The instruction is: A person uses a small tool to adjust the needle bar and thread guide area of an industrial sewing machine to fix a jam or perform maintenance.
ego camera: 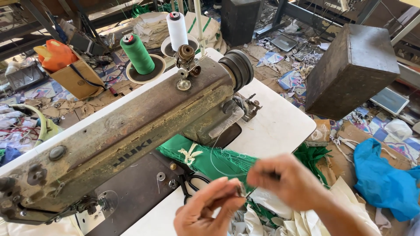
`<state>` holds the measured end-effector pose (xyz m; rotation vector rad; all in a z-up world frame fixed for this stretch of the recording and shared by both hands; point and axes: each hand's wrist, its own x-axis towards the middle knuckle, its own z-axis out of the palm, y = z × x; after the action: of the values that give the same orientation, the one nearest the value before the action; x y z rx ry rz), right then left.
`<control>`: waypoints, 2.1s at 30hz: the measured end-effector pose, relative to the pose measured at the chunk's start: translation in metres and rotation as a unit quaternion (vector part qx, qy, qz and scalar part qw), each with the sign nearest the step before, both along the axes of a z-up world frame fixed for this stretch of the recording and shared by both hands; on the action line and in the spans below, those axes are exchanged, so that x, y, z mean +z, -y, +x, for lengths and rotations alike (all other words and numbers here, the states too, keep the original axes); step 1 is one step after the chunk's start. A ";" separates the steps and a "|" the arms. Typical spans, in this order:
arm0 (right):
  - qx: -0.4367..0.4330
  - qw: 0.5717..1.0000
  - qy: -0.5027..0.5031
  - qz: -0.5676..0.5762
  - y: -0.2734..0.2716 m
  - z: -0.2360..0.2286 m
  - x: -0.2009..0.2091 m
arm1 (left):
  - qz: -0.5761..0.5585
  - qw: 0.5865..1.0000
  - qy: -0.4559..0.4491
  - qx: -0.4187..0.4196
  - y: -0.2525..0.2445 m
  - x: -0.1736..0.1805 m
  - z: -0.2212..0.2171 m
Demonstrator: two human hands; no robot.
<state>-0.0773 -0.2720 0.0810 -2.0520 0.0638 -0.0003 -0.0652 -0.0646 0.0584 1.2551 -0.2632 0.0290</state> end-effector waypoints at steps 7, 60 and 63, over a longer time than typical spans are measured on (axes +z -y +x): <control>0.121 0.975 0.182 -0.048 -0.023 -0.025 0.029 | 0.195 0.973 0.114 0.054 -0.006 -0.006 0.020; 0.095 0.979 0.175 -0.037 -0.024 -0.018 0.004 | 0.146 0.961 0.221 -0.076 -0.028 -0.009 -0.008; 0.198 0.971 0.126 0.035 -0.034 -0.027 0.008 | 0.062 0.993 -0.016 -0.099 -0.039 -0.024 -0.006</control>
<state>-0.1048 -0.2380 0.0887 -1.9471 -0.4977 -0.0114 -0.0712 -0.0256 0.0343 1.3457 -0.3647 -0.1792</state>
